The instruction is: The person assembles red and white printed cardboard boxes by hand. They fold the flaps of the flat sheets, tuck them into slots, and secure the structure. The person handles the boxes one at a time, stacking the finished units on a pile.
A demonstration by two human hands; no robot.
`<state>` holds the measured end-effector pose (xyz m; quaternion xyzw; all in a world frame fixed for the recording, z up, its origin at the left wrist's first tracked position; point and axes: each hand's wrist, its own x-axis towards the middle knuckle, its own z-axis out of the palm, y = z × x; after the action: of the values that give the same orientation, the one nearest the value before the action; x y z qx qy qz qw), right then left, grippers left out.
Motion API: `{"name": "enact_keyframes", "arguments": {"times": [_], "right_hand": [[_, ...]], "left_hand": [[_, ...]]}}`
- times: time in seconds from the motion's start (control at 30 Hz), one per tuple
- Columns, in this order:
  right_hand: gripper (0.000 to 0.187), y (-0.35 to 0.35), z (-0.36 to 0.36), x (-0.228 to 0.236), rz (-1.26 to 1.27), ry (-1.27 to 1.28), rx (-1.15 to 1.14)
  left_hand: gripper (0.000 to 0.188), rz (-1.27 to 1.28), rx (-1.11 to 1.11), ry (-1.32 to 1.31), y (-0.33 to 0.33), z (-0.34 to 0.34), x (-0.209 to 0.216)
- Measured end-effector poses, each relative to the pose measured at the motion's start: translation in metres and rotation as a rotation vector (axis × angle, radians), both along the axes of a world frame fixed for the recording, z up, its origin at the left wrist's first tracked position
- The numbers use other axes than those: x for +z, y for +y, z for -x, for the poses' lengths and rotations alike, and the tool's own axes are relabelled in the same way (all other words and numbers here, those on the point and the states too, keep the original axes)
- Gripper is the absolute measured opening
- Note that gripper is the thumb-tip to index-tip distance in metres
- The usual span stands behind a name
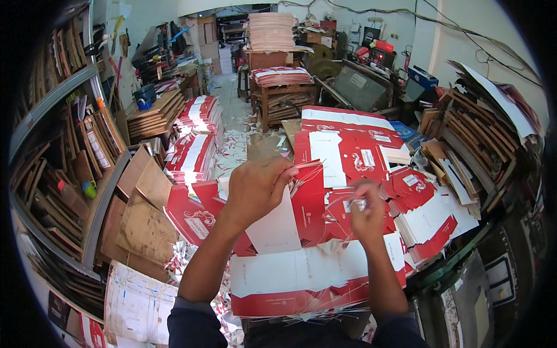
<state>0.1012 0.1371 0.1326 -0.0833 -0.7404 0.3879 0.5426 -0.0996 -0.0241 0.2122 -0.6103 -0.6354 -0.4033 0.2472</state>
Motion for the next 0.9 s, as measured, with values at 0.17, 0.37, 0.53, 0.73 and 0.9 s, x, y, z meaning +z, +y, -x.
{"name": "enact_keyframes", "arguments": {"times": [0.17, 0.37, 0.53, 0.73, 0.9], "right_hand": [[0.028, -0.055, -0.018, 0.059, -0.417, -0.340, -0.134], [0.043, -0.068, 0.017, 0.066, -0.259, -0.556, -0.227], [0.045, -0.058, 0.044, 0.057, -0.325, -0.599, -0.267], [0.032, -0.048, 0.056, 0.024, -0.409, -0.328, -0.250], [0.022, -0.037, 0.062, 0.002, -0.526, -0.103, -0.259]], "left_hand": [[0.017, 0.002, 0.030, 0.016, 0.009, -0.008, -0.004], [0.021, 0.175, 0.050, -0.162, 0.007, -0.021, 0.009], [0.024, 0.325, -0.107, -0.414, 0.005, -0.014, 0.018], [0.028, 0.229, 0.109, -0.135, 0.007, -0.021, 0.007], [0.031, 0.221, 0.107, -0.105, 0.012, -0.027, 0.005]]}}
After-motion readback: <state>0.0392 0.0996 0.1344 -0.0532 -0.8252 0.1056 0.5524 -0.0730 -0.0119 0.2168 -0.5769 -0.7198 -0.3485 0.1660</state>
